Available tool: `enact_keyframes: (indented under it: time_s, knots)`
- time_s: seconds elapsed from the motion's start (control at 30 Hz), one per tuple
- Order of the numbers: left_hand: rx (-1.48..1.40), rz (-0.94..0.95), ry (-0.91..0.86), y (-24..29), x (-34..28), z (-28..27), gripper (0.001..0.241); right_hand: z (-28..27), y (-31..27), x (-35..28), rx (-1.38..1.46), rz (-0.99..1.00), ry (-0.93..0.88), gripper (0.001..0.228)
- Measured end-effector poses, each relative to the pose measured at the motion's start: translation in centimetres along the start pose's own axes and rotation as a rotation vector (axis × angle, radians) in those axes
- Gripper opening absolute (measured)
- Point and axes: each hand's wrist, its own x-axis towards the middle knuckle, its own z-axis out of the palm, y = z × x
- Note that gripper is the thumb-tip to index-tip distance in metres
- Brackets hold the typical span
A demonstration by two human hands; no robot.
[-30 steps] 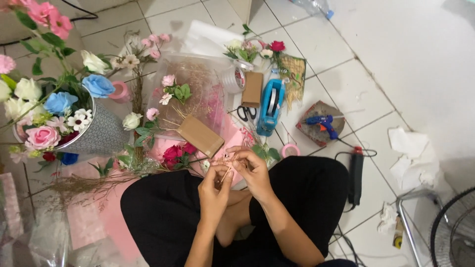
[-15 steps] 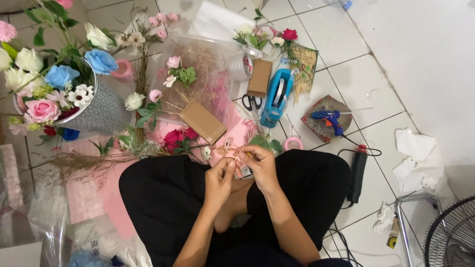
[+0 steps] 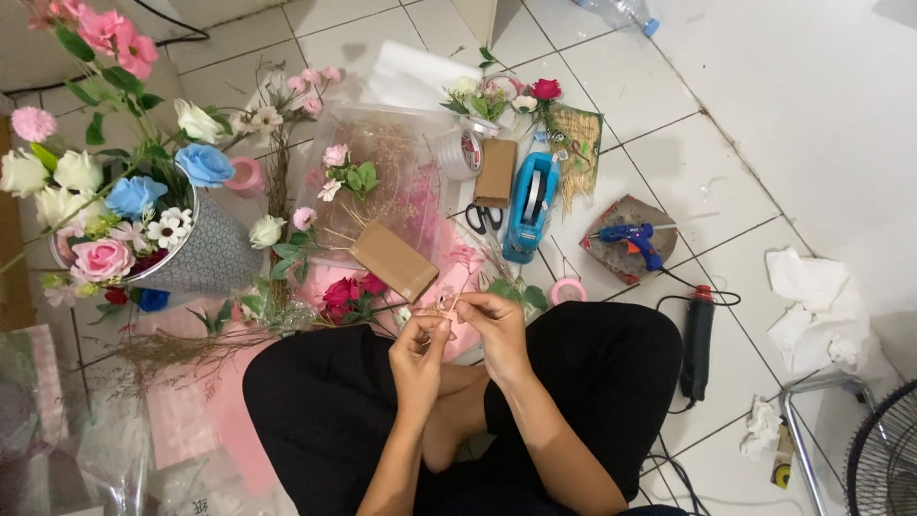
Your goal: The person sits on the floor and arranges artificial flowers and dried grass into a small cardboard box. They use pliers to adjust the stems and secure the arrangement, occasionally picking up and placing down various floral elements.
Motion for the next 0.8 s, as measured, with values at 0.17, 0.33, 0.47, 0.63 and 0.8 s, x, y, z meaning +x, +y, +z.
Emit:
enact_keyframes:
  time_s: [0.17, 0.33, 0.47, 0.63, 0.8]
  knots:
    - [-0.043, -0.031, -0.02, -1.2, 0.1, -0.5, 0.012, 0.3, 2.4, -0.1, 0.103, 0.05, 0.009, 0.015]
    - [-0.053, -0.067, -0.063, -2.1, -0.2, -0.8, 0.021, 0.4, 3.4, -0.2, 0.148, 0.077, -0.002, 0.011]
    - [-0.087, -0.093, -0.083, -1.2, 0.0, -0.9, 0.014, 0.6, 2.5, 0.1, 0.077, 0.036, 0.016, 0.01]
    - [0.097, -0.038, -0.069, 1.2, 0.7, -1.5, 0.003, 1.1, 0.9, 0.0, 0.01, 0.02, 0.055, 0.012]
    - [0.301, 0.082, -0.126, -2.0, 1.4, -2.3, 0.009, 0.9, 1.5, -0.3, -0.068, 0.044, 0.07, 0.015]
